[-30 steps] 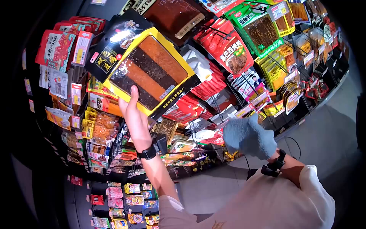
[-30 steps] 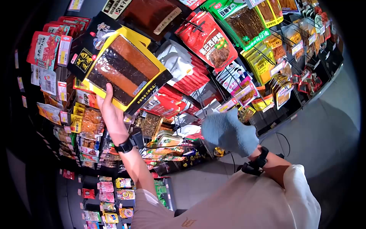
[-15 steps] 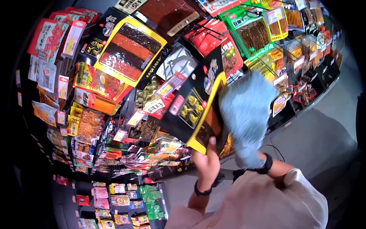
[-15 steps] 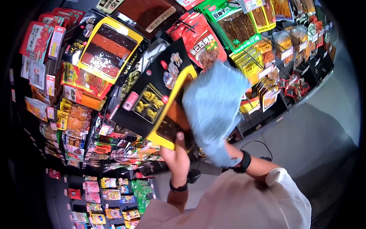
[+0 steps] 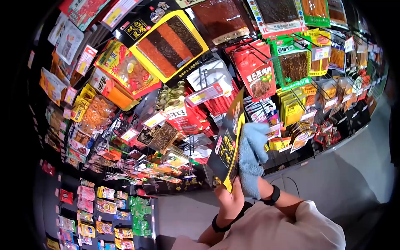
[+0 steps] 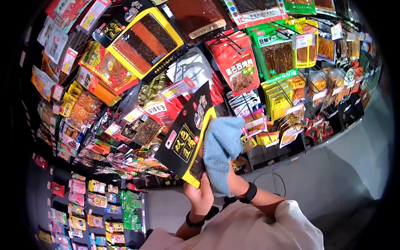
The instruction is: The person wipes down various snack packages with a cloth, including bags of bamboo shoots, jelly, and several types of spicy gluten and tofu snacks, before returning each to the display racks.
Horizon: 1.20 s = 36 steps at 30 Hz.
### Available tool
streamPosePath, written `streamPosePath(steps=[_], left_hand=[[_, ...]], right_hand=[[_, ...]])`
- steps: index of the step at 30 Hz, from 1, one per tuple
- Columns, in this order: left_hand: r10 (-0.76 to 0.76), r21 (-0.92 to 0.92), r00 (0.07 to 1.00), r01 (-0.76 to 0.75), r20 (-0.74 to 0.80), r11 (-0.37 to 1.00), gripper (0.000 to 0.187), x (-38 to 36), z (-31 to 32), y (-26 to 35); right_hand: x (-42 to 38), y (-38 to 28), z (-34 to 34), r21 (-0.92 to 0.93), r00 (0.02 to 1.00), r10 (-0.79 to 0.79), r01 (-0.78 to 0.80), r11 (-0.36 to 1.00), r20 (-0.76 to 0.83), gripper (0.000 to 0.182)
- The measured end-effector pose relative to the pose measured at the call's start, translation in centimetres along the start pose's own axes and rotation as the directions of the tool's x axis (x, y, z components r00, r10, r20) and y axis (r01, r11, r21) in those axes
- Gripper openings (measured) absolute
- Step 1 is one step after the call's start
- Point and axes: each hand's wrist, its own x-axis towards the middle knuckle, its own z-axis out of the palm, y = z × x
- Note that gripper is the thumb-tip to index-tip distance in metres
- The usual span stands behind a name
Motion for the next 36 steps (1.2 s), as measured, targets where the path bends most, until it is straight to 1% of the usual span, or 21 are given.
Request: streamPosePath(steps=[5,7,9,10,12,13,15,16,17,19,21,23,24,25,28,31,32,33,34,35,36], left_hand=[[-0.014,-0.067,0.999,0.011,-0.049,0.998,0.015,-0.9,0.2,0.2],[-0.121,-0.187,0.983,0.094,-0.14,0.978,0.01,-0.6,0.2,1.7],[-0.102,-0.172,0.993,0.092,-0.051,0.981,0.008,-0.4,-0.5,2.1],[-0.104,-0.178,0.992,0.09,-0.07,0.98,0.008,-0.4,-0.7,2.1],[0.043,-0.122,0.999,-0.038,0.034,0.992,0.018,-0.4,-0.8,1.8],[0.042,-0.127,0.999,-0.04,0.008,0.991,0.018,-0.2,-0.9,1.7],[0.047,-0.114,0.996,-0.039,0.072,0.993,0.02,0.3,-1.0,1.6],[-0.08,-0.138,0.992,0.094,0.102,0.986,0.019,0.0,-1.1,1.2],[-0.08,-0.147,0.994,0.09,0.074,0.985,0.019,0.0,-1.0,1.2],[-0.114,-0.114,0.99,0.123,0.077,0.986,0.018,-0.1,-0.5,1.1],[-0.11,-0.117,0.994,0.111,0.014,0.987,0.015,0.0,-0.2,1.0],[-0.016,-0.167,0.998,0.007,-0.053,0.986,0.014,0.5,-0.1,0.8],[-0.049,-0.17,0.999,0.047,-0.007,0.984,0.016,0.6,-0.5,0.9],[-0.06,-0.177,0.998,0.056,-0.02,0.983,0.017,0.7,-0.8,1.3],[-0.164,-0.269,0.986,0.155,-0.01,0.951,0.021,0.7,-1.7,1.4],[-0.18,-0.367,0.981,0.193,0.069,0.91,0.023,1.2,-3.6,1.6],[-0.302,-0.414,0.939,0.343,0.165,0.843,0.024,1.3,-4.5,1.6],[-0.322,-0.402,0.931,0.364,0.17,0.84,0.025,1.5,-5.0,0.6],[-0.351,-0.481,0.912,0.411,0.213,0.774,0.027,1.9,-5.5,0.0],[-0.374,-0.553,0.89,0.455,0.26,0.698,0.03,2.4,-6.1,-0.4],[-0.34,-0.512,0.905,0.425,0.256,0.746,0.033,2.7,-6.3,-1.7]], right_hand=[[0.6,0.5,-0.6,0.009,1.0,0.021,-0.021,1.0,0.004,0.058],[1.1,1.0,-1.1,0.01,0.999,0.036,-0.036,0.999,-0.001,0.058],[1.4,1.3,-1.5,0.012,0.999,0.05,-0.05,0.999,-0.001,0.058],[1.5,1.4,-1.5,0.012,0.998,0.057,-0.057,0.998,-0.006,0.058],[1.7,1.8,-1.5,0.021,0.997,0.068,-0.068,0.997,-0.019,0.057],[1.7,1.9,-1.4,0.035,0.996,0.08,-0.08,0.996,-0.024,0.057],[1.4,2.0,-1.0,0.078,0.993,0.112,-0.109,0.991,-0.025,0.057],[0.8,2.0,-0.7,0.109,0.991,0.131,-0.129,0.986,-0.018,0.057],[0.5,1.9,-0.4,0.145,0.988,0.152,-0.149,0.978,-0.006,0.057],[-0.5,1.6,0.4,0.208,0.98,0.194,-0.197,0.958,0.031,0.056],[-0.9,1.4,1.0,0.256,0.972,0.228,-0.234,0.938,0.052,0.056],[-0.8,1.4,1.3,0.299,0.964,0.259,-0.263,0.917,0.053,0.056],[-0.6,1.5,1.2,0.32,0.959,0.279,-0.279,0.905,0.049,0.055],[-0.4,1.7,1.2,0.347,0.953,0.302,-0.295,0.89,0.036,0.055],[0.2,2.4,0.1,0.448,0.929,0.37,-0.319,0.835,-0.027,0.055],[0.4,4.0,-2.2,0.647,0.889,0.454,-0.307,0.698,-0.068,0.054],[0.5,4.6,-3.2,0.736,0.878,0.475,-0.279,0.617,-0.065,0.054],[1.7,3.6,-3.6,0.737,0.887,0.457,-0.264,0.622,-0.067,0.054],[2.7,2.1,-4.5,0.166,0.955,0.241,-0.213,0.963,-0.174,0.05],[4.1,-0.7,-4.8,-0.475,0.993,-0.008,-0.05,0.879,-0.119,0.046],[4.0,-0.5,-4.6,-0.36,0.982,-0.023,-0.046,0.932,-0.186,0.043]])
